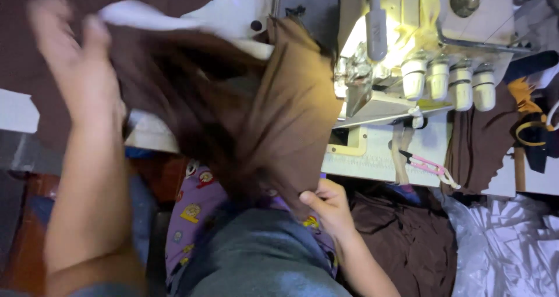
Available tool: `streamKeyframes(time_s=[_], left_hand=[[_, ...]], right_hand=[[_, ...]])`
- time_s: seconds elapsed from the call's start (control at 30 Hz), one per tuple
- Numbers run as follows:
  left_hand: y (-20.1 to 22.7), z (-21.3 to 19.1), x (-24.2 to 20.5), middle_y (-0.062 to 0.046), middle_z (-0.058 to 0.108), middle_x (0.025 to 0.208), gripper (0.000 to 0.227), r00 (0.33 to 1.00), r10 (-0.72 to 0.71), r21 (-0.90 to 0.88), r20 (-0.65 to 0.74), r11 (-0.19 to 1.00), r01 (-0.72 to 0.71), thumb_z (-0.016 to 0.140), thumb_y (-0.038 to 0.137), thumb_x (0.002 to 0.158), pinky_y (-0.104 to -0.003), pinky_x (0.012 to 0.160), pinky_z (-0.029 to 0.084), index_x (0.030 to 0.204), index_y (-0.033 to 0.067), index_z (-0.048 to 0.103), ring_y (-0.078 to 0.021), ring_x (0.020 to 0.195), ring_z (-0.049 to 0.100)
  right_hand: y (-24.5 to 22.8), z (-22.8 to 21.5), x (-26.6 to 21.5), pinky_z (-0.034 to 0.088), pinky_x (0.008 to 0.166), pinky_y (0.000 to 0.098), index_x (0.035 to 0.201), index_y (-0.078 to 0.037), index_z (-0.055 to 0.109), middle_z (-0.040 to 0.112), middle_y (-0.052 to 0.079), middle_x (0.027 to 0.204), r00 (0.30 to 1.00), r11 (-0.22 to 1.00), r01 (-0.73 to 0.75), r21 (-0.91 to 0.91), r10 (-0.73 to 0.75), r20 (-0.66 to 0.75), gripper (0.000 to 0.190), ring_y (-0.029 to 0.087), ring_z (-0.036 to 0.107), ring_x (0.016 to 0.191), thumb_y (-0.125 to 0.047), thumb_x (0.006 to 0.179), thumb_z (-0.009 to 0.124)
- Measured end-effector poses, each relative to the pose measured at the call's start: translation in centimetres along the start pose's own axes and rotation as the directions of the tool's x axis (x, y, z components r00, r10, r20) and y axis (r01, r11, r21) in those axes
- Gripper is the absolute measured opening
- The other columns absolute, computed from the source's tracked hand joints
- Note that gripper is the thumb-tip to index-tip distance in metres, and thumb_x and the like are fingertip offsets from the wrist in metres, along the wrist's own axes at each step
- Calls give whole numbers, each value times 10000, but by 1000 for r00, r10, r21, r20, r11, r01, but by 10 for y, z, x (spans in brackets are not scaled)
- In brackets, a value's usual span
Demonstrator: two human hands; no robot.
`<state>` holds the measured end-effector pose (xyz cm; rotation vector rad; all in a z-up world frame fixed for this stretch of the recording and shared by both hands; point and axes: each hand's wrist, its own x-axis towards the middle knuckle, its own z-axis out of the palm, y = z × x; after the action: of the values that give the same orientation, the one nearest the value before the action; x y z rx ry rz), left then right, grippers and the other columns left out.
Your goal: The person is folding and aligning brown fabric pieces on a sewing machine table in preparation for sewing.
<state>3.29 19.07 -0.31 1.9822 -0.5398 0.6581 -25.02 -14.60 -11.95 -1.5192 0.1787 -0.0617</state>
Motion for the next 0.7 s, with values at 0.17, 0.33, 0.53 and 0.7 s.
streamKeyframes(time_s=[0.17,0.33,0.53,0.7], left_hand=[[118,50,-3,-223,584,1026,186,931,330,120,-154,942,-314,527,-46,865,-603,1203,159,1047,-17,558,-485,1044,557],[107,144,-101,-120,655,1307,216,820,560,220,116,791,-571,652,139,1029,-456,964,549,1234,171,710,-306,1191,637],[87,146,-78,-120,714,1150,168,749,661,97,-49,749,-655,646,13,1004,-397,872,607,1100,57,776,-293,1040,693],[110,129,-45,-123,680,984,155,804,593,-19,-52,804,-594,601,-20,1014,-391,729,591,1043,6,752,-295,837,652]], right_hand=[[6,4,11,531,532,217,830,-70,730,695,16,684,976,959,-148,-242,181,122,202,118,717,572,-244,933,727],[-40,-12,24,575,689,365,889,-144,796,772,47,760,928,569,132,-812,-359,-101,93,278,759,762,-217,935,762],[-3,-18,68,571,863,388,1254,13,632,743,110,960,967,962,241,-126,-249,-58,317,196,702,907,-43,948,692],[-6,-5,53,558,786,342,990,16,705,702,62,814,977,970,191,-147,-202,-65,43,123,637,832,-10,965,682]])
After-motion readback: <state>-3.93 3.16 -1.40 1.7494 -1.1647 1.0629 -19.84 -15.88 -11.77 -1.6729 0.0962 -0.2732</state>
